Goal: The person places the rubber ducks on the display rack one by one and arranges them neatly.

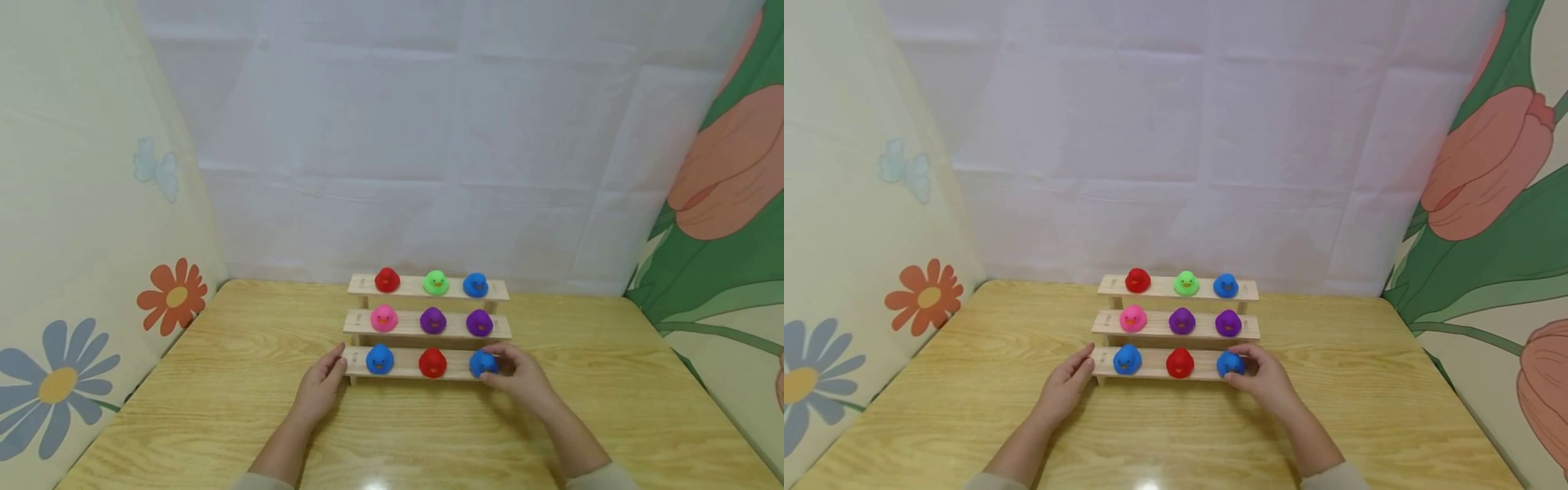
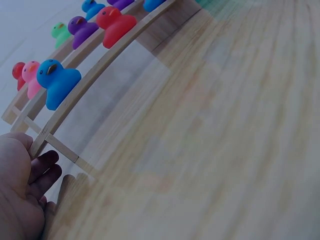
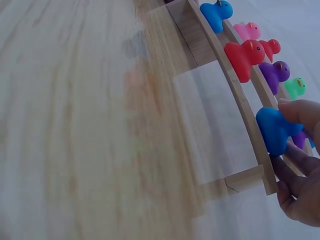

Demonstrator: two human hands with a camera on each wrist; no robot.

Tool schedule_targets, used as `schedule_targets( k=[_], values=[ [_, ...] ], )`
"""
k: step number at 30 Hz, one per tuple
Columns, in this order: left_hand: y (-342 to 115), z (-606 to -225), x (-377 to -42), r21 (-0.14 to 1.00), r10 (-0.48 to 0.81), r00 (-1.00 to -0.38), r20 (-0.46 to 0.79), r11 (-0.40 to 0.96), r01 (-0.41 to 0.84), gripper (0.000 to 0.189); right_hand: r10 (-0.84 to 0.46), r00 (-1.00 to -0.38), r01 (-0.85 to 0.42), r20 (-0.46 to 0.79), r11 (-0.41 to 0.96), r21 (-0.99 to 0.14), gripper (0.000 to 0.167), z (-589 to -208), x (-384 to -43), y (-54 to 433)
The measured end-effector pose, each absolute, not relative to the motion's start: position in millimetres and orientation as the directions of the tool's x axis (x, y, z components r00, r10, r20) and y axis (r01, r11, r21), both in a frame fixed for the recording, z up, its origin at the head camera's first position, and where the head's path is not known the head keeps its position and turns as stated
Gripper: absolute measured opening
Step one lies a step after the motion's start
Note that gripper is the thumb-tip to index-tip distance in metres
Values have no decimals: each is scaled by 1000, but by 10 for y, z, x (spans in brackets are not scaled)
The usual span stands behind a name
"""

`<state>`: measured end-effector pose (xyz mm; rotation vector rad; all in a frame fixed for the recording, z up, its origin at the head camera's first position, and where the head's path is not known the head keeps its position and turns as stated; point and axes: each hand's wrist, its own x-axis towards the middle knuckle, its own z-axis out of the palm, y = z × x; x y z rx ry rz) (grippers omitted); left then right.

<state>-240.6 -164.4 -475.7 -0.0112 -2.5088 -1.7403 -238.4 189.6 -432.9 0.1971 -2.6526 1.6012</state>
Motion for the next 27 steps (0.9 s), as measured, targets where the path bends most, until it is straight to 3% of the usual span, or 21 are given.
schedule_targets(
  k=[27],
  values=[
    [-1643,-4773,-2411,936,-44,-996,80,348,60,46,-66,-996,-89,64,498,-862,41,-4355,-2390,1817]
  ],
)
